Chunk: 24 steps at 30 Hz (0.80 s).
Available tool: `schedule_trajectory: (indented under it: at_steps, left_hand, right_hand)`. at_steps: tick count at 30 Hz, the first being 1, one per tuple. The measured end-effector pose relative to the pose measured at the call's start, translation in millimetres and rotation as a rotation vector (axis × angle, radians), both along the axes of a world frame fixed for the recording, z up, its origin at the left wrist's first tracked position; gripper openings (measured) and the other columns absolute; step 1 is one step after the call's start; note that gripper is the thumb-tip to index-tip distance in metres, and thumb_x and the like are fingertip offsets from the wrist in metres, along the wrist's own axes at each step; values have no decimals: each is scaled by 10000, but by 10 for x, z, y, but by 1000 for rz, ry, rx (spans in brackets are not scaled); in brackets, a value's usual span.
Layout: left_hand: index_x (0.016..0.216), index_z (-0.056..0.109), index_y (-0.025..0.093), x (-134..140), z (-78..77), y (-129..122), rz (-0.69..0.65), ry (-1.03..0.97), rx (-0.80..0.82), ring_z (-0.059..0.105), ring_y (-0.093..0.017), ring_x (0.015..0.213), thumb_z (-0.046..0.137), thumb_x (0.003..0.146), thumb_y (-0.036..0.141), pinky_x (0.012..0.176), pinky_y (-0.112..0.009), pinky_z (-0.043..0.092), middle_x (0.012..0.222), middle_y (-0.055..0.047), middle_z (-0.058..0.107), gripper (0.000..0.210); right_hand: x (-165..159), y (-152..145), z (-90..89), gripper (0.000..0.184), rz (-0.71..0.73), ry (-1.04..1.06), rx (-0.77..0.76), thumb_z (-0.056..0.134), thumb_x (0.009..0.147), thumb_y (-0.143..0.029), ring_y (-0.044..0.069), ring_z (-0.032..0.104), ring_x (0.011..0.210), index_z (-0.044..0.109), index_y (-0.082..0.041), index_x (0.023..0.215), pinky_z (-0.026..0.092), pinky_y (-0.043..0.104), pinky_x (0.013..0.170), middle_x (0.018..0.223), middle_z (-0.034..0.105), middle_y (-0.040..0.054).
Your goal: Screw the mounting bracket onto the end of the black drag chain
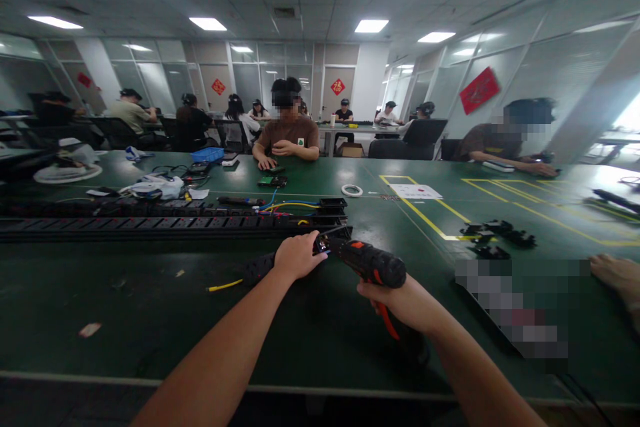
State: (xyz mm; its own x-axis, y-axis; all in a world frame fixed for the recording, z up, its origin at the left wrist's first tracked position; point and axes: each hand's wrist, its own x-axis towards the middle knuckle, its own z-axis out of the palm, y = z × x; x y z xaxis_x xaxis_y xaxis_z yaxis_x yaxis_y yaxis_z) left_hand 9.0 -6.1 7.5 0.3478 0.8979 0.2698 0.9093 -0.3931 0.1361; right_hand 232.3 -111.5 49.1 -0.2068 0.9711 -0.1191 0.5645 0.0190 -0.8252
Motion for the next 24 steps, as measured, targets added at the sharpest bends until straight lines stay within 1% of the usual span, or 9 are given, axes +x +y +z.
schedule_trajectory:
  at_steps: [5,12,17,20,24]
  left_hand:
    - [1337,458,259,-3,-8,3,-10,0,3,624,-275,1017,499,837,609,820,-362,448,1146,-78,663,612]
    - [1374,428,253,5,19,-19,7,11,-26,608,-275,1054,488,842,617,854,-359,435,1193,-94,642,647]
    - [1364,435,253,-4,8,-11,-1,-6,-9,611,-279,1048,483,839,628,844,-366,441,1181,-87,649,647]
    - [1345,453,255,-7,-5,-1,-5,-18,-7,614,-278,1045,495,836,623,839,-361,442,1161,-83,657,629]
    - [1319,478,264,-1,-9,6,6,-25,-15,616,-278,1047,532,823,609,841,-355,443,1148,-75,664,607]
  right_hand:
    - [-5,-3,18,194,5,-5,10,616,788,-369,162,589,565,599,-189,716,440,270,534,604,604,-6]
    - [4,0,35,180,5,7,-2,604,786,-340,160,580,555,594,-182,700,452,273,542,581,595,-4]
    - [1,-1,44,144,1,68,-14,606,774,-315,159,585,568,624,-182,826,462,267,544,605,586,-16]
    - [-7,-2,60,194,-33,130,-55,617,745,-289,157,582,571,628,-181,905,472,264,545,604,582,-23]
    - [7,23,69,262,-75,187,-104,618,709,-253,151,572,543,624,-170,957,466,260,522,575,566,-34]
